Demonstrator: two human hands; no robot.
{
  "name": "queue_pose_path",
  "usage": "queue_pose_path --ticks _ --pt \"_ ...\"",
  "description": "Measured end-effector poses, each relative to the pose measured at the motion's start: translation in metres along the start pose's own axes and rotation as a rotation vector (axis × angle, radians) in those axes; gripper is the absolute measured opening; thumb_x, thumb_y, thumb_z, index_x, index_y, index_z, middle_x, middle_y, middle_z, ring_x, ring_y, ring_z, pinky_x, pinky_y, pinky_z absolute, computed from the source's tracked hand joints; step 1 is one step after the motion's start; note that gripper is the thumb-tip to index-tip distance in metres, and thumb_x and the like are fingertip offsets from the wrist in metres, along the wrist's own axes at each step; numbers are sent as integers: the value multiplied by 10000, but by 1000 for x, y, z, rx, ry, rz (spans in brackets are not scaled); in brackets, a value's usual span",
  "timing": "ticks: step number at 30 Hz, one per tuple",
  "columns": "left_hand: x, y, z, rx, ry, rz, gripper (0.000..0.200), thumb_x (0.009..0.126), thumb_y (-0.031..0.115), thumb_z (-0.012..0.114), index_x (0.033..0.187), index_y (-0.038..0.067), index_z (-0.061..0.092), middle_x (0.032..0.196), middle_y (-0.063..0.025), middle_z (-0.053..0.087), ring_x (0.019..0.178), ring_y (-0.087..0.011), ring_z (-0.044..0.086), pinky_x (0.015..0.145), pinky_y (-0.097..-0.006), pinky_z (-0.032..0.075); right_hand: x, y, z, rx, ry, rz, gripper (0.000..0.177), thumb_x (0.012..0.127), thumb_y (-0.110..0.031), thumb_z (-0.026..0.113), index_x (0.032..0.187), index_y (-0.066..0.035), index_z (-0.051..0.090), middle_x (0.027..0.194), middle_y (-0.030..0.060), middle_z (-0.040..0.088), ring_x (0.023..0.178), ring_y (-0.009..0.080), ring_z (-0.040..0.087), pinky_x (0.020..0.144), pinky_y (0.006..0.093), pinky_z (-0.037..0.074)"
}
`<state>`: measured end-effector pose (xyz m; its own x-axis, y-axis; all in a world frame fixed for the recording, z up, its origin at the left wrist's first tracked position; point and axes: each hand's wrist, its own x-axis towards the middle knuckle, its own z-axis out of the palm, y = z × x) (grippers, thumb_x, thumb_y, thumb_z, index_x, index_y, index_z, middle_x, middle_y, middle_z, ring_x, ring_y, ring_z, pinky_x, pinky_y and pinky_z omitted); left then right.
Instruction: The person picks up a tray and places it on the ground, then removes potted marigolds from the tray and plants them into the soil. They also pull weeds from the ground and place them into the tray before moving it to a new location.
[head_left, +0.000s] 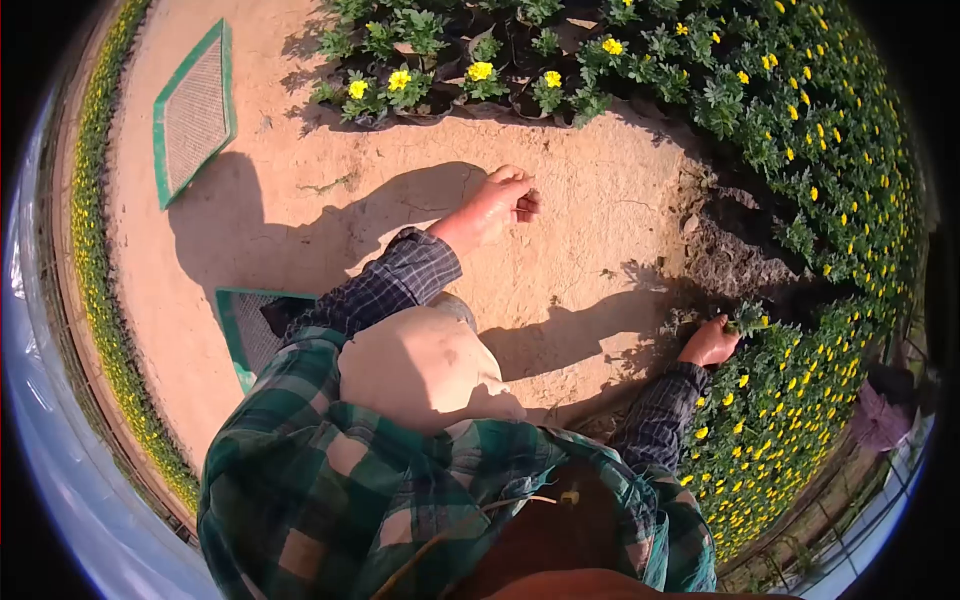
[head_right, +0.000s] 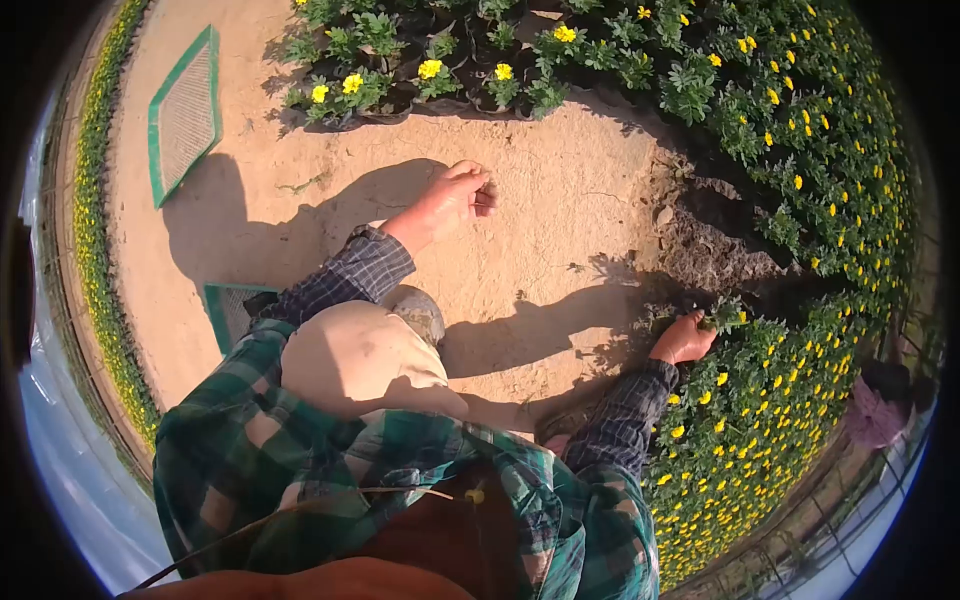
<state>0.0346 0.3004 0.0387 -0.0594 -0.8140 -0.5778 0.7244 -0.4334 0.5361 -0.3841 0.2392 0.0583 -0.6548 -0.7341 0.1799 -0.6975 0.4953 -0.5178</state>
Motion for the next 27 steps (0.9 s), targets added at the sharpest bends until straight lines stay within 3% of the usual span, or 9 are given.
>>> queue_pose_path --ticks 7,8,10,11,14,16,20,25,27 --pt "-14 -1 50 341 7 -151 332 930 383 543 1149 141 485 1100 -48 496 987 -187 537 752 -395 545 -109 -130 9 378 -796 -262 197 845 -135 635 871 61 644 678 116 663 574 148 623 538 317 468" --pt "-12 -6 47 162 -115 -159 390 919 438 536 1147 126 484 1074 -33 532 963 -174 562 736 -411 559 -129 -148 8 388 -905 -291 173 837 -118 635 883 48 641 677 113 658 575 147 624 536 316 466" --pt "-20 4 54 154 -140 -155 422 908 455 545 1153 116 483 1031 -30 572 915 -156 592 694 -397 567 -162 -159 25 448 -922 -503 139 823 -97 639 890 24 627 674 115 649 571 162 633 537 323 472" --pt "-20 2 54 106 -3 -84 430 896 459 560 1134 107 492 992 -36 597 870 -141 611 674 -364 570 -174 -167 28 494 -976 -474 138 821 -94 640 893 23 619 676 114 647 566 157 629 537 321 476" --pt "-26 7 32 -75 -202 67 311 924 395 526 1044 109 538 931 -38 622 814 -165 628 635 -357 548 -197 -192 17 707 -1144 -247 120 854 -80 635 913 19 599 697 51 625 574 103 584 522 258 470" --pt "-16 2 32 -137 -76 -22 280 938 366 485 1038 110 544 914 -39 626 789 -174 628 628 -362 540 -198 -193 20 892 -1247 53 68 869 -56 625 884 5 600 676 11 592 575 85 549 505 226 441" --pt "-12 -1 43 -211 121 -130 252 963 296 383 1020 117 552 891 -47 633 743 -186 619 618 -371 523 -193 -184 17 930 -1226 163 47 871 -37 621 853 -5 592 658 -3 570 569 66 508 503 211 415" --pt "-2 -1 37 23 264 -59 313 923 437 512 939 126 547 760 -8 568 639 -128 543 579 -339 480 -185 -182 8 905 -987 -17 125 885 -111 628 823 -28 559 618 -3 542 539 64 478 505 205 376" --pt "9 -2 -4 -77 309 -80 296 940 417 482 990 138 567 857 -14 609 722 -144 565 605 -330 484 -164 -188 1 1001 -857 34 160 893 -120 622 792 -58 514 608 -11 505 525 62 446 487 212 336"
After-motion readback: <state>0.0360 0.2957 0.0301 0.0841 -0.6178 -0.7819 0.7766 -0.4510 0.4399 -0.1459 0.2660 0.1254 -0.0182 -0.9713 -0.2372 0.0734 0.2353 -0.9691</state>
